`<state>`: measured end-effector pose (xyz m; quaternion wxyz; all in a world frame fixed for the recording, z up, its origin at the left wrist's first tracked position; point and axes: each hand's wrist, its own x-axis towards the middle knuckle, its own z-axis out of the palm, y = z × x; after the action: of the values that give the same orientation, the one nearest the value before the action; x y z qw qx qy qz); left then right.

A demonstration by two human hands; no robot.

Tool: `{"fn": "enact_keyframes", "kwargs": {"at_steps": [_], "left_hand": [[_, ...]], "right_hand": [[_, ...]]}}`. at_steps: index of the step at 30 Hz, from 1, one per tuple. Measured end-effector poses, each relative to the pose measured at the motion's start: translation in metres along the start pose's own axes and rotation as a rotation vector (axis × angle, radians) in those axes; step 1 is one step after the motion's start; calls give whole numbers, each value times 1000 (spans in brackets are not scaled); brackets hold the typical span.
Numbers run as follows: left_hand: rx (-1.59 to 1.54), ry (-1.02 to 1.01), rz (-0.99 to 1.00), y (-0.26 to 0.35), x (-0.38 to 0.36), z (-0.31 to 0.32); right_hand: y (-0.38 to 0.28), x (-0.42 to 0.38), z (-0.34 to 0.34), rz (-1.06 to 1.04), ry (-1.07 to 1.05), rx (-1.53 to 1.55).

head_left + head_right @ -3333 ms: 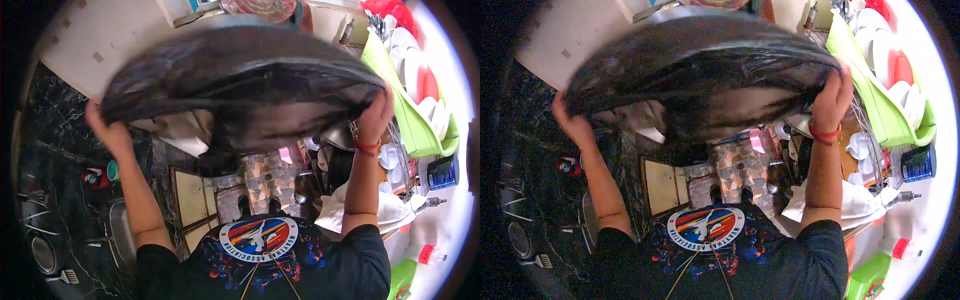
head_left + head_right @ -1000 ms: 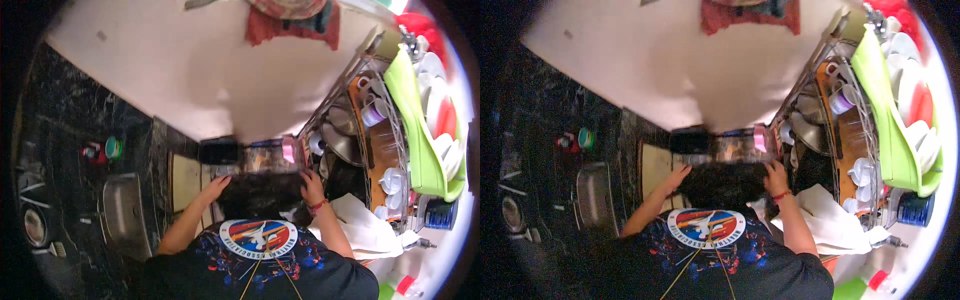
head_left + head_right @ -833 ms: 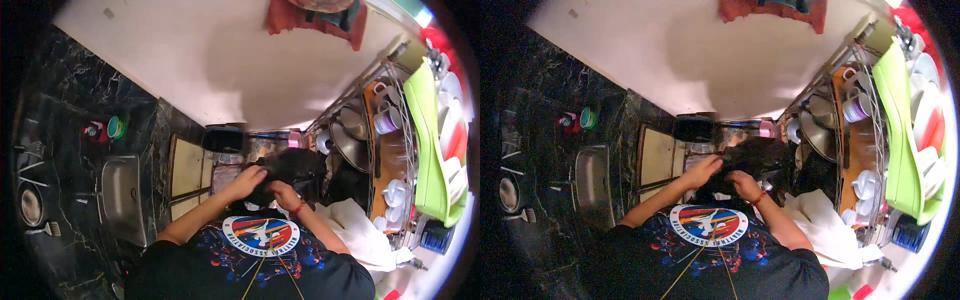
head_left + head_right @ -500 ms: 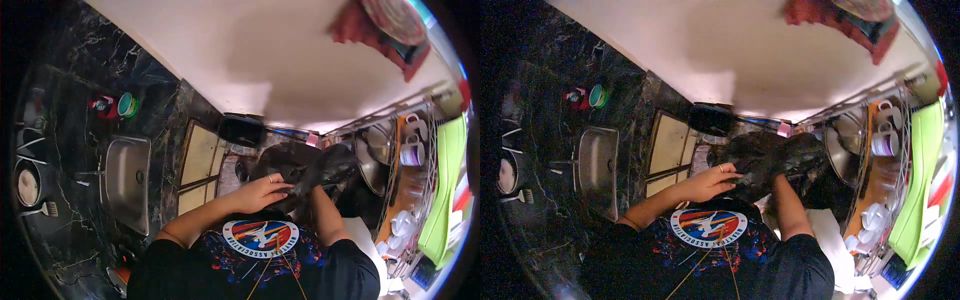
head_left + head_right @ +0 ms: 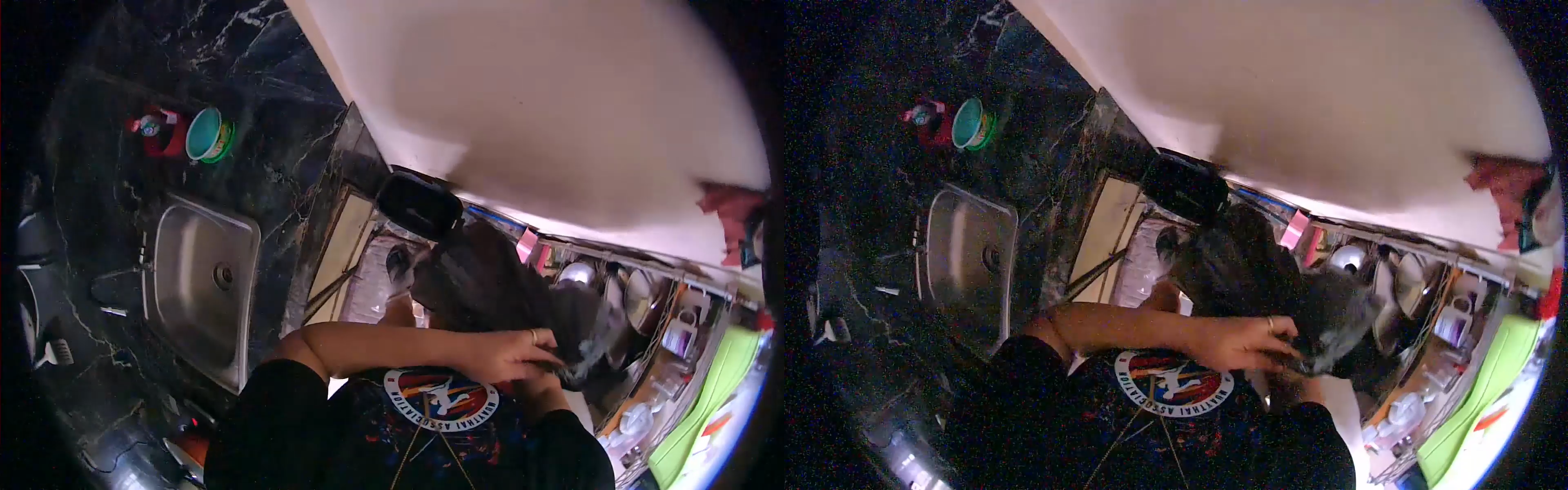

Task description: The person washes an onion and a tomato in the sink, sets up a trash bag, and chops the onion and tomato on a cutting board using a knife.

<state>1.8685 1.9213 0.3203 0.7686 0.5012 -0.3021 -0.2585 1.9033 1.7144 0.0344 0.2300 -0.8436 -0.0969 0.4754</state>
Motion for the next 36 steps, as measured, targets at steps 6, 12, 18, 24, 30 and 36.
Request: {"fn": "enact_keyframes", "kwargs": {"at_steps": [6,12,18,24,30,36], "left_hand": [[-43,-26,370,32,28,-11],[-130,47,479,49,14,-38],[32,317,712,20,17,-46],[533,829,221,-4,-59,-122],[622,1338,-306,-58,-126,-183],[1002,1495,-220,-107,-162,-244]], "right_hand": [[-21,35,-24,-52,-97,-128],[-33,82,-39,-111,-171,-242],[-56,128,-29,-188,-207,-325],[-70,200,6,-247,-173,-356],[-67,291,53,-274,-87,-376],[-60,361,82,-280,-23,-413]]}}
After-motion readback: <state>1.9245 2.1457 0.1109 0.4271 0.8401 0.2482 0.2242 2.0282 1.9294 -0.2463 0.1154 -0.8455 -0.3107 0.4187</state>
